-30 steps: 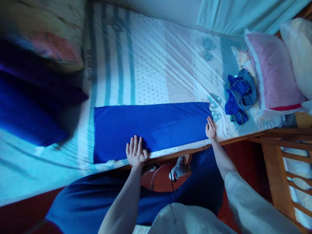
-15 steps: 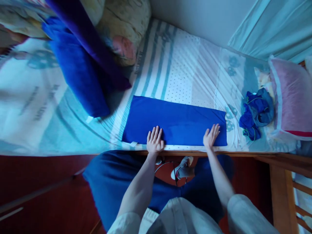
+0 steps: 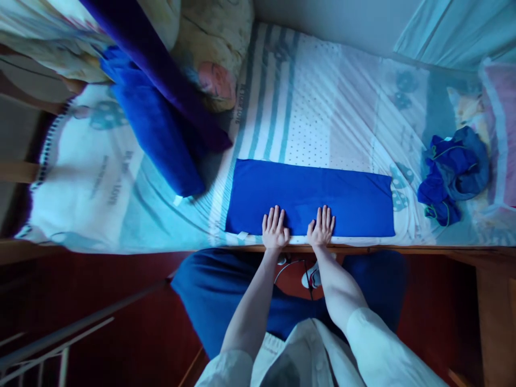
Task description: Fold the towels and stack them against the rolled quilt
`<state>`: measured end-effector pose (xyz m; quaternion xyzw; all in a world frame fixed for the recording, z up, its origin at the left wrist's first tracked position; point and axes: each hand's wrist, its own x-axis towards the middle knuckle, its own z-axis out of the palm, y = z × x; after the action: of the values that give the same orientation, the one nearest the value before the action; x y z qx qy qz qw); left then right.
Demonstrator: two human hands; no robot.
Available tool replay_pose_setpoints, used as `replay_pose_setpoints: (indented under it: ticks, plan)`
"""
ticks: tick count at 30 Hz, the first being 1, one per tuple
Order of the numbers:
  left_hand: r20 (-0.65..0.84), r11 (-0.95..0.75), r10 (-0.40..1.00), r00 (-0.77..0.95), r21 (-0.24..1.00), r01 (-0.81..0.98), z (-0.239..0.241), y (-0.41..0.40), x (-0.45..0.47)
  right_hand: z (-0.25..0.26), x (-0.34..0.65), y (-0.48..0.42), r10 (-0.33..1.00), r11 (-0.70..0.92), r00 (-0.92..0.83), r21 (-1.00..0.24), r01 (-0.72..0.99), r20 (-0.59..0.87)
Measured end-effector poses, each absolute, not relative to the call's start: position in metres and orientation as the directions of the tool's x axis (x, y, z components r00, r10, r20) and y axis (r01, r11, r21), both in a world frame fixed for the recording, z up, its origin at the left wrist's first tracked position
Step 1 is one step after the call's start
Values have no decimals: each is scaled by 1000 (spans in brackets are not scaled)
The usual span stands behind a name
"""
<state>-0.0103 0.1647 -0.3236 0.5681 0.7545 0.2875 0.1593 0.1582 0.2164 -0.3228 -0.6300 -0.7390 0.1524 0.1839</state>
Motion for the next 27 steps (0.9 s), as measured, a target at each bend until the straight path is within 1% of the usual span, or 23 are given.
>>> replay_pose_setpoints:
  ticks: [5,8,10,13,15,17,20,23,27]
  plan:
    - [69,222,937,-342,639,737,-316,166,-8,-322,156,214,987,159,-141,-439,884,74]
    - [117,151,936,-332,717,681,-307,177,6,-324,157,213,989,149,-140,-409,900,52]
    - [145,35,959,-244,794,607,-302,191,25,-329,159,214,990,137,-132,-394,909,41]
    - [106,-85,994,-26,898,432,-299,217,57,-340,164,215,991,129,-127,-395,909,32]
    - [75,-93,995,65,928,360,-304,230,73,-346,167,215,991,135,-133,-402,905,34]
    - [66,-99,992,110,941,324,-313,237,79,-349,168,215,990,144,-137,-399,906,44]
    - [112,-154,981,160,947,282,-327,237,69,-344,165,213,988,152,-139,-374,915,61]
    - [157,-185,981,118,939,290,-332,235,44,-333,160,213,987,158,-137,-349,924,82]
    - [150,-119,987,-53,917,381,-331,234,-10,-322,157,214,983,181,-157,-335,925,99]
